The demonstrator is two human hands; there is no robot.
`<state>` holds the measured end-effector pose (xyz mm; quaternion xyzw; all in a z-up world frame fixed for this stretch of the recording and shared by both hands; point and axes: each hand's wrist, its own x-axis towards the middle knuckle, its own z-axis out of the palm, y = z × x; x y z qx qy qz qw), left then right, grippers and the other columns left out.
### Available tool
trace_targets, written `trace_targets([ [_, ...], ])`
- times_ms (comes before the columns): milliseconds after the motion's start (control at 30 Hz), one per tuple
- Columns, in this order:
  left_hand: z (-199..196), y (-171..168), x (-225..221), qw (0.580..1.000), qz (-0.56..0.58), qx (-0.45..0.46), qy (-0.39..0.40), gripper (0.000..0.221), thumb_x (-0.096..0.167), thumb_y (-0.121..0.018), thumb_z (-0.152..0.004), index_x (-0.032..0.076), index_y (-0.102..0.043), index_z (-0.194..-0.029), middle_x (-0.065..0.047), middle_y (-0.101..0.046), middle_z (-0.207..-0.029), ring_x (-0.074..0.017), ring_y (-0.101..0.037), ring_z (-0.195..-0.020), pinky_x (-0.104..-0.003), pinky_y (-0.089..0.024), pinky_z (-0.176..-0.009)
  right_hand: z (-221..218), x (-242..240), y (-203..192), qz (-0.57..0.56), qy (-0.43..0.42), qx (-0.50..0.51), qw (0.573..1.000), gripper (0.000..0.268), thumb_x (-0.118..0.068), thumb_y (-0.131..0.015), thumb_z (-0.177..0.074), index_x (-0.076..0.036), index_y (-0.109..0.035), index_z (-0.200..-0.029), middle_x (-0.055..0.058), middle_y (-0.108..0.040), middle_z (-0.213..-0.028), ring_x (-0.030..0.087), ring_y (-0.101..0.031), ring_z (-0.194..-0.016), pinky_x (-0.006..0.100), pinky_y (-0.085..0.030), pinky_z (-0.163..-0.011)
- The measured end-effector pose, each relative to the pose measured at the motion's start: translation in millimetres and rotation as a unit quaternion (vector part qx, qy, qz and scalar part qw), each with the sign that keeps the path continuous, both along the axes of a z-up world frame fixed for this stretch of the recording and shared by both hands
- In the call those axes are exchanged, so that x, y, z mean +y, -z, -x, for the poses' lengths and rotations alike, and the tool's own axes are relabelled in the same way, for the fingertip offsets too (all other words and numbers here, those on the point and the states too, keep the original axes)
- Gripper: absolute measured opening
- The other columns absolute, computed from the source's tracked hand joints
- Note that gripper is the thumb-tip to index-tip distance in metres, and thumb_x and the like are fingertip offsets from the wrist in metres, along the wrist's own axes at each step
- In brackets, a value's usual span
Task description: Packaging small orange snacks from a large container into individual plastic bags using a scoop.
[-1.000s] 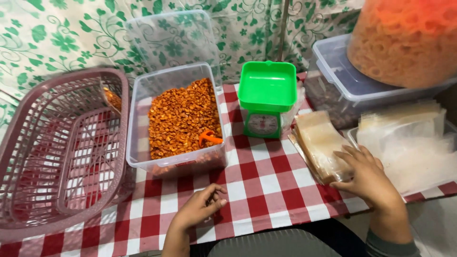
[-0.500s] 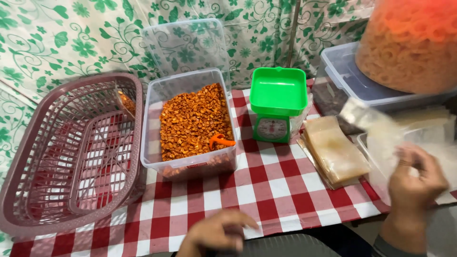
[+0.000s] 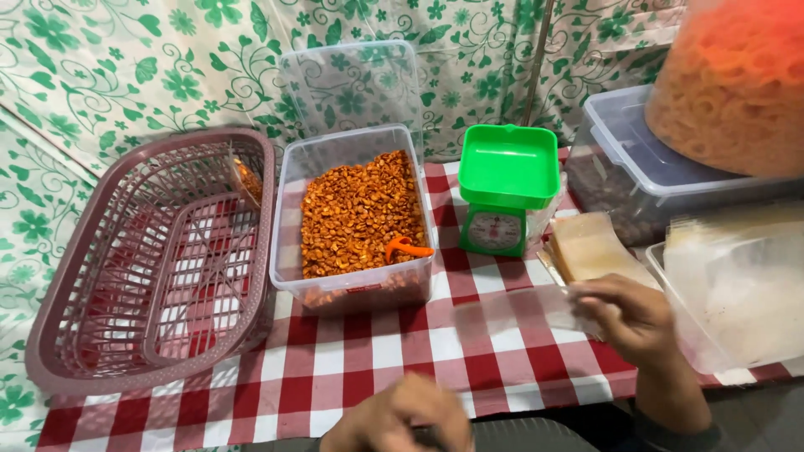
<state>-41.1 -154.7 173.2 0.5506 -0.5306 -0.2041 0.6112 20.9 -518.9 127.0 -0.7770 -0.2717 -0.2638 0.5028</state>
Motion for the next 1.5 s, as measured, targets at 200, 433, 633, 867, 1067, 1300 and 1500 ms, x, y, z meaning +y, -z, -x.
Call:
trace_targets([
  [200, -13, 28, -42, 0.816, -0.089, -0.386, -0.42, 0.077, 0.05, -0.081, -0.085, 0.007, -0.051, -0.141, -0.02, -0.05, -0.141, -0.0362, -0.054, -0.125, -0.054, -0.046, -0.108, -4, 72, -28, 0.126, -0.08, 0.038, 0.988, 0.016, -0.021, -0.072, -0.091, -0.01, -0.076, -0.101, 0.0, -0.076, -0.075, 0.008, -0.071, -0.053, 0.022, -0.055, -0.056],
  [433, -40, 80, -61, 0.725, -0.122, -0.42, -0.532, 0.087, 0.057, -0.058, -0.095, 0.0, -0.029, -0.155, -0.023, -0.046, -0.139, -0.0402, -0.051, -0.127, -0.059, -0.041, -0.11, -6, 109, 0, 0.015, -0.184, 0.155, 0.971, 0.031, -0.021, -0.062, -0.098, -0.002, -0.068, -0.123, 0.005, -0.074, -0.07, 0.01, -0.072, -0.056, 0.023, -0.06, -0.056],
  [633, -49, 101, -48, 0.751, -0.12, -0.381, -0.527, 0.118, 0.04, -0.09, -0.058, -0.002, -0.032, -0.151, -0.017, -0.045, -0.148, -0.035, -0.051, -0.129, -0.054, -0.04, -0.112, -33, 95, 63, -0.075, -0.283, 0.357, 0.887, 0.048, -0.029, -0.063, -0.097, 0.0, -0.066, -0.135, 0.015, -0.08, -0.119, 0.016, -0.076, -0.093, 0.029, -0.065, -0.077],
  [867, -57, 104, -51, 0.798, -0.075, -0.35, -0.485, 0.103, 0.05, -0.084, -0.077, 0.003, -0.032, -0.152, -0.017, -0.049, -0.142, -0.0334, -0.052, -0.127, -0.051, -0.04, -0.112, -32, 105, 83, -0.214, -0.385, 0.469, 0.766, 0.07, -0.052, -0.069, -0.088, 0.01, -0.068, -0.121, 0.024, -0.076, -0.091, 0.031, -0.076, -0.074, 0.04, -0.065, -0.063],
  [1067, -59, 116, -50, 0.777, -0.144, -0.381, -0.48, 0.102, 0.055, -0.08, -0.074, 0.006, -0.037, -0.152, -0.014, -0.053, -0.135, -0.0334, -0.053, -0.118, -0.05, -0.038, -0.101, -36, 109, 86, -0.182, -0.327, 0.425, 0.824, 0.026, -0.011, -0.082, -0.085, 0.003, -0.075, -0.106, 0.009, -0.075, -0.086, 0.018, -0.071, -0.074, 0.032, -0.061, -0.069],
  [1300, -61, 120, -42, 0.759, -0.175, -0.388, -0.493, 0.095, 0.048, -0.076, -0.075, 0.006, -0.041, -0.152, -0.01, -0.058, -0.138, -0.032, -0.056, -0.114, -0.046, -0.038, -0.093, -29, 115, 58, 0.0, -0.13, 0.232, 0.964, 0.012, -0.003, -0.079, -0.079, -0.01, -0.07, -0.082, -0.001, -0.067, -0.071, 0.007, -0.057, -0.062, 0.023, -0.048, -0.055],
  [1500, -66, 122, -40, 0.789, -0.168, -0.348, -0.477, 0.08, 0.036, -0.079, -0.071, 0.009, -0.048, -0.14, -0.011, -0.061, -0.126, -0.0334, -0.056, -0.112, -0.046, -0.037, -0.095, -29, 115, 55, 0.028, -0.12, 0.208, 0.97, 0.011, 0.001, -0.07, -0.079, -0.009, -0.067, -0.082, -0.001, -0.063, -0.072, 0.008, -0.052, -0.058, 0.024, -0.043, -0.053],
])
